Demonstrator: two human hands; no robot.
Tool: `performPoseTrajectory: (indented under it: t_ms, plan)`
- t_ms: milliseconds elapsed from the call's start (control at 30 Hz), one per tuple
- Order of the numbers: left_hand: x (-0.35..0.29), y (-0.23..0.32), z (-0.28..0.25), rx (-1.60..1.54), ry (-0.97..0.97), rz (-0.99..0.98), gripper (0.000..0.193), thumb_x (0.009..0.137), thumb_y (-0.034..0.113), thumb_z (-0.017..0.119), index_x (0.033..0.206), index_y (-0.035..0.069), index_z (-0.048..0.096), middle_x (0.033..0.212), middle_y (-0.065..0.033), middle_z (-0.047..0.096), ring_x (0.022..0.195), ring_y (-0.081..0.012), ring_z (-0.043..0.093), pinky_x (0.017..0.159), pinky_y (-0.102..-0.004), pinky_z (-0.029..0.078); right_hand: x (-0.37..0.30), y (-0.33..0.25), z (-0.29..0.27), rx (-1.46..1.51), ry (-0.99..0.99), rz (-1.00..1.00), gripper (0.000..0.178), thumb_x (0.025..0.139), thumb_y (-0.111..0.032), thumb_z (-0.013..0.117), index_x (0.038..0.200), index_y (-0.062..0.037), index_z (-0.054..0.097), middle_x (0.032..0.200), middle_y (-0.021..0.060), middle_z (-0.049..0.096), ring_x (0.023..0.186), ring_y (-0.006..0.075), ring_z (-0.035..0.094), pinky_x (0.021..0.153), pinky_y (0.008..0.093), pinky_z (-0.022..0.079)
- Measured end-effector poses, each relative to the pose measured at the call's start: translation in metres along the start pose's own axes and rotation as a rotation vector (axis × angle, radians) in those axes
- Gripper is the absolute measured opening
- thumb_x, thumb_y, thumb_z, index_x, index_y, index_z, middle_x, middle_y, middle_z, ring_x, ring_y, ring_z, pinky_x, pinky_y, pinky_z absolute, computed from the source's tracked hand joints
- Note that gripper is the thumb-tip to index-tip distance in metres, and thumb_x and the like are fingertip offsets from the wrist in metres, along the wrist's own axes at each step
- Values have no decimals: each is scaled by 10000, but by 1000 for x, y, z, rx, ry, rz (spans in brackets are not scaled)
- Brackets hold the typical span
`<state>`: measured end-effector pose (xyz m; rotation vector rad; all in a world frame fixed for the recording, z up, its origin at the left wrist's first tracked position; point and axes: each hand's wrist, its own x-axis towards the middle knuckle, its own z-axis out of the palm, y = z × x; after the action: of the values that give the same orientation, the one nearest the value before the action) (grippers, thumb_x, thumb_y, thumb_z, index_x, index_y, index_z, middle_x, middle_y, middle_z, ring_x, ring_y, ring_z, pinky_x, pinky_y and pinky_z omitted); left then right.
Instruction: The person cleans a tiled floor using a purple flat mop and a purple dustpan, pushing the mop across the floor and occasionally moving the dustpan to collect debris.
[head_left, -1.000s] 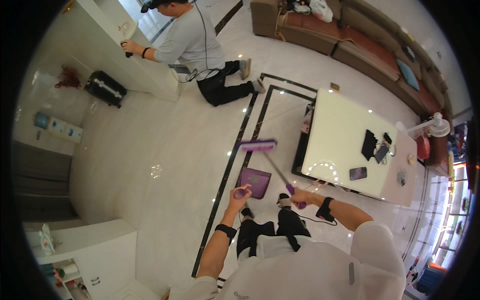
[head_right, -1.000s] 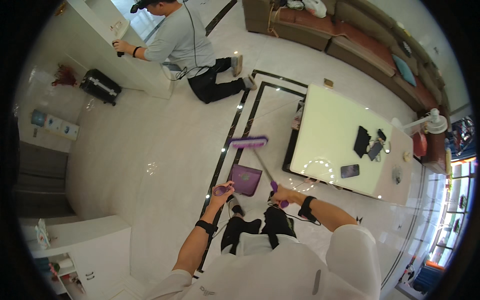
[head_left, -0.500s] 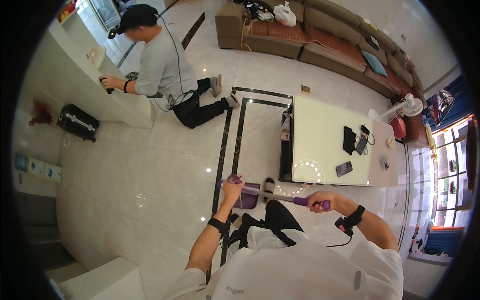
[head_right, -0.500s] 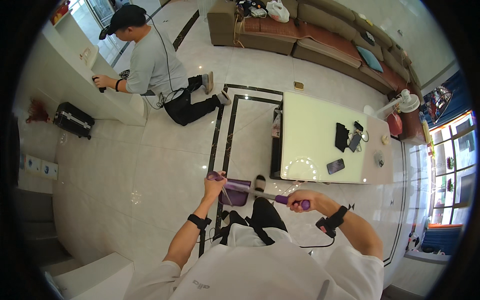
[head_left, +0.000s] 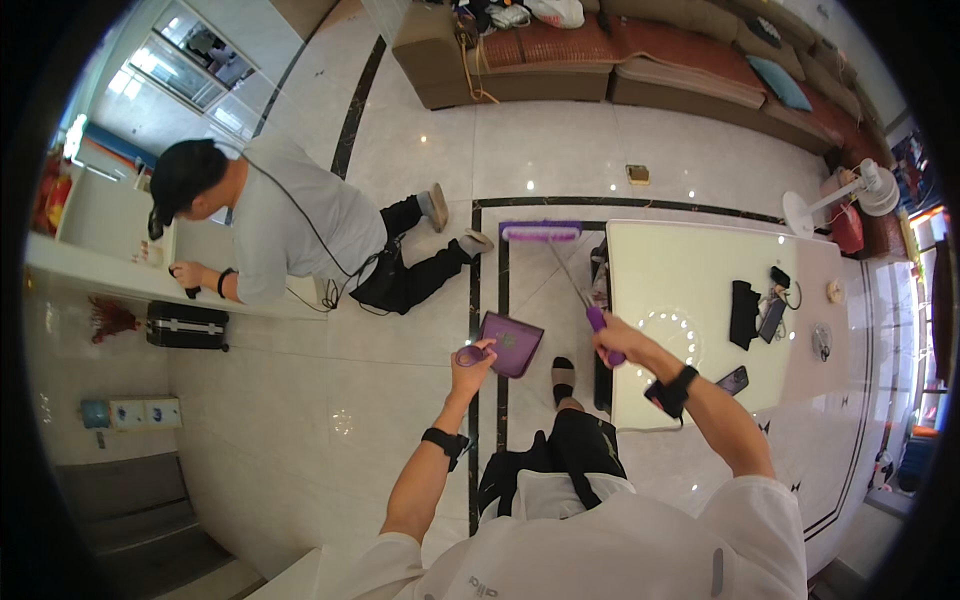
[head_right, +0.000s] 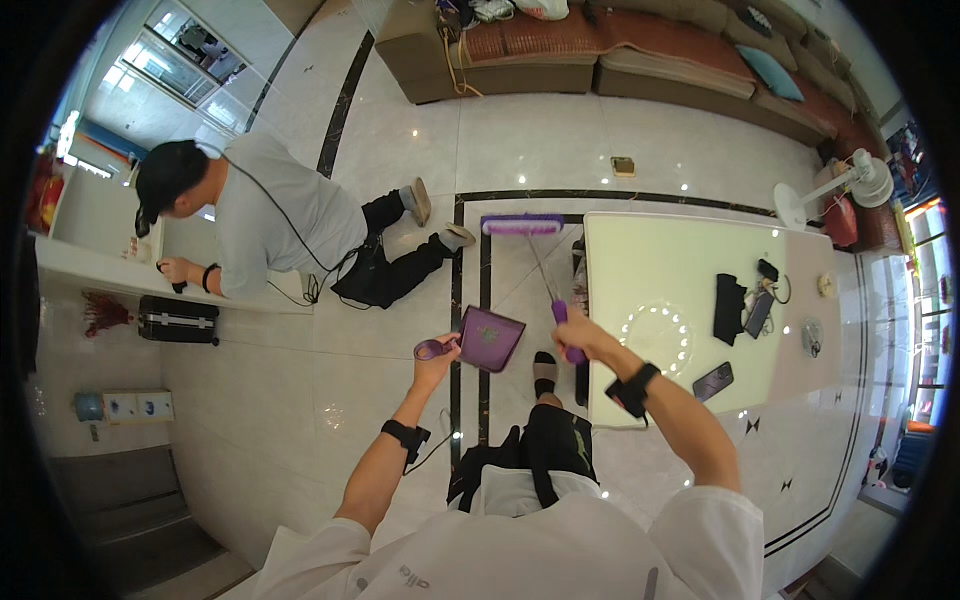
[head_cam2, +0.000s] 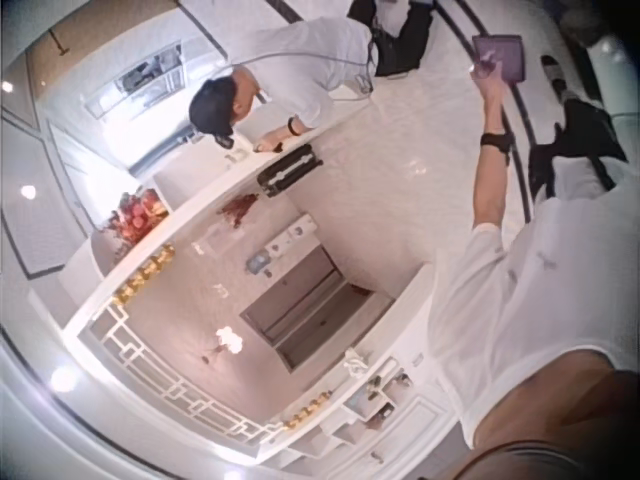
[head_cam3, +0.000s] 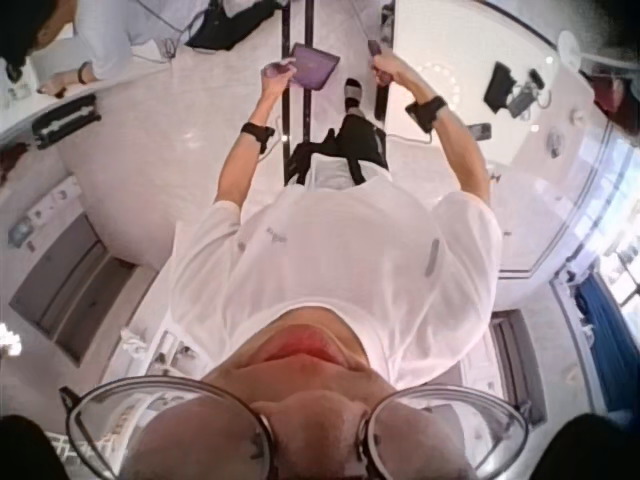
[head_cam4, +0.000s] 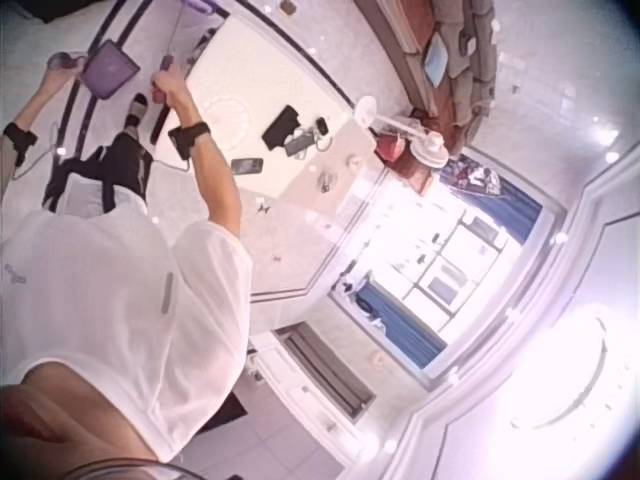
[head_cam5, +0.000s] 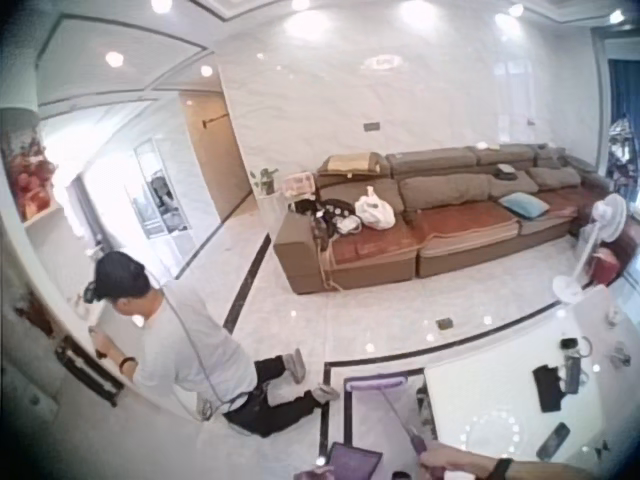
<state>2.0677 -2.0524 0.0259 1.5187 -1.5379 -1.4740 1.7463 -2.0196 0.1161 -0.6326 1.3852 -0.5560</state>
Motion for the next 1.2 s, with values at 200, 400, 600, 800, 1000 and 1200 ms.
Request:
performPoseTrajectory:
  t_ms: [200, 400, 600, 800, 1000, 1200]
  plan:
    - [61, -1, -32, -106, -65, -33, 252, 791, -16, 655, 1039, 24, 670, 796, 26, 593, 736, -52, 542, 679, -190, 448, 177, 13, -18, -113, 208, 25, 295, 727, 7, 531, 977, 136, 440, 591, 172, 570, 475, 241, 582, 395, 386, 454]
    - [88, 2, -51, -125, -100, -27, 246, 786, -7, 658, 1030, 24, 664, 772, 15, 595, 731, -52, 545, 682, -203, 451, 150, 53, 31, -578, 155, 282, 863, 710, -107, 605, 1356, 115, 77, 965, 362, 589, 898, 422, 628, 757, 431, 520]
    - [114, 5, -51, -10, -143, 46, 261, 742, 37, 674, 1003, 56, 674, 736, -38, 647, 682, -92, 588, 654, -248, 467, 25, 3, 72, -364, -42, 342, 386, 733, -32, 567, 1048, 73, 369, 626, 134, 592, 486, 195, 591, 428, 323, 489]
    - [142, 17, -52, 11, -141, 168, 249, 745, 28, 649, 990, 51, 683, 719, -15, 650, 640, -72, 575, 608, -237, 464, -15, -68, 78, 199, -156, 572, 279, 729, 15, 583, 974, -20, 453, 565, 39, 475, 407, 105, 457, 363, 244, 405]
    - [196, 57, -57, 178, -117, 281, 210, 752, 55, 643, 958, 46, 684, 709, -38, 641, 629, -84, 578, 614, -260, 470, -34, -117, 59, 331, -73, 565, 373, 757, 22, 581, 1102, -35, 450, 595, 38, 479, 420, 84, 450, 348, 215, 381]
    - [277, 108, -38, 20, -184, 166, 244, 769, 49, 659, 1012, 54, 664, 693, -15, 604, 645, -69, 549, 624, -247, 453, 7, -184, -33, 296, 68, 455, 366, 753, 22, 574, 1100, -13, 467, 618, 39, 482, 440, 85, 458, 348, 219, 377]
